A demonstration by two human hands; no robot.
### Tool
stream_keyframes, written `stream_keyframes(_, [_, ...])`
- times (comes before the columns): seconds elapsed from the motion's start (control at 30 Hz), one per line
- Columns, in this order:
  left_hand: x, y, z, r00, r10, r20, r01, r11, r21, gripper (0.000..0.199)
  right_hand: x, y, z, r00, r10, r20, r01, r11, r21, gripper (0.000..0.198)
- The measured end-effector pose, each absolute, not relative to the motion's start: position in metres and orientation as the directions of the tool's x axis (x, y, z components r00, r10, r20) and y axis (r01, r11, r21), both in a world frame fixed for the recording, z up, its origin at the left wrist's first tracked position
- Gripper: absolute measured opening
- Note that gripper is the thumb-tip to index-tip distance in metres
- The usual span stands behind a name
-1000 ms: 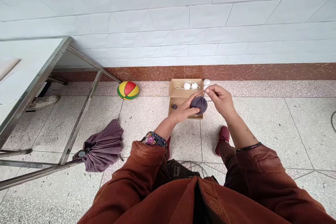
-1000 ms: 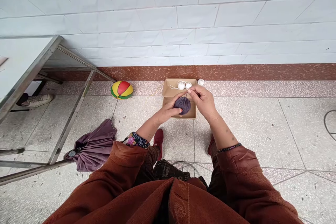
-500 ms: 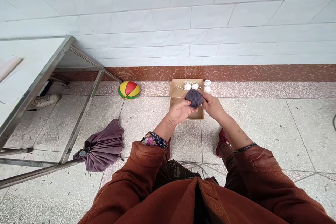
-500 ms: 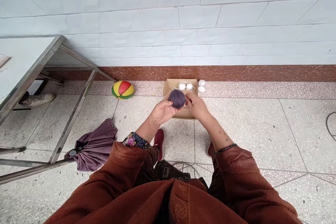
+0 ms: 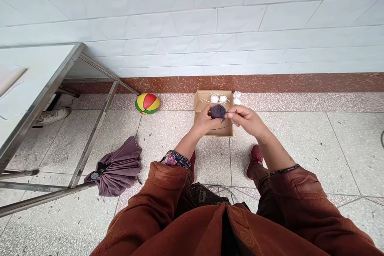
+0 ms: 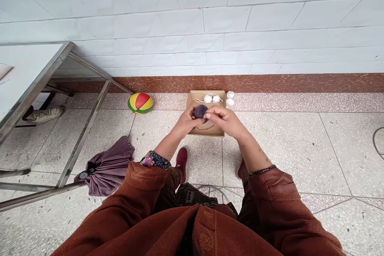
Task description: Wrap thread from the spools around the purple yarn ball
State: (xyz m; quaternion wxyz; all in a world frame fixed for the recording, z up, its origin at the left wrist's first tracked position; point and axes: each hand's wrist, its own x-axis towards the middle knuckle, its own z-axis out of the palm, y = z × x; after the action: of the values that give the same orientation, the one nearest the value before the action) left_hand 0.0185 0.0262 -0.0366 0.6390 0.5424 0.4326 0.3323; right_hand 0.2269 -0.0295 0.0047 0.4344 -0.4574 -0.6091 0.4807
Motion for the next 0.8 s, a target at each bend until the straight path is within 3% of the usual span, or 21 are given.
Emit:
stream_keyframes(0.13, [0.021,0.015,-0.035,0.647,0.738,-0.189,0.016,0.234,0.972,0.061,0.234,-0.021,-0.005,0.130,0.980,0.149,0.223,0.117,-0.968,0.034])
stream_keyframes(0.23, [0.023,0.009,-0.032,0.716,0.686,-0.133,-0.159,0.346,0.925,0.078,0.236,-0.017,-0.019,0.183,0.977,0.113,0.294,0.055,-0.954,0.030])
stream_keyframes(0.3, [0.024,0.008,-0.029,0.701,0.705,-0.113,-0.258,0.398,0.881,0.084,0.233,-0.016,-0.028,0.146,0.988,0.055,0.324,0.005,-0.946,0.026])
stream_keyframes(0.4, [0.023,0.011,-0.026,0.654,0.743,-0.142,-0.329,0.448,0.831,0.071,0.226,-0.017,-0.038,0.063,0.998,-0.024,0.386,-0.046,-0.922,0.015])
stream_keyframes(0.53, [0.019,0.024,-0.030,0.492,0.848,-0.196,-0.348,0.398,0.849,0.059,0.218,-0.020,-0.037,-0.124,0.992,-0.016,0.454,0.042,-0.890,0.014])
stream_keyframes(0.7, [0.015,0.040,-0.045,0.256,0.952,-0.171,-0.173,0.219,0.960,0.061,0.217,-0.030,-0.010,-0.429,0.903,0.005,0.347,0.170,-0.922,0.029])
stream_keyframes(0.8, [0.013,0.042,-0.049,0.256,0.961,-0.105,-0.019,0.113,0.993,0.063,0.220,-0.034,0.007,-0.437,0.897,0.068,0.238,0.188,-0.953,0.035])
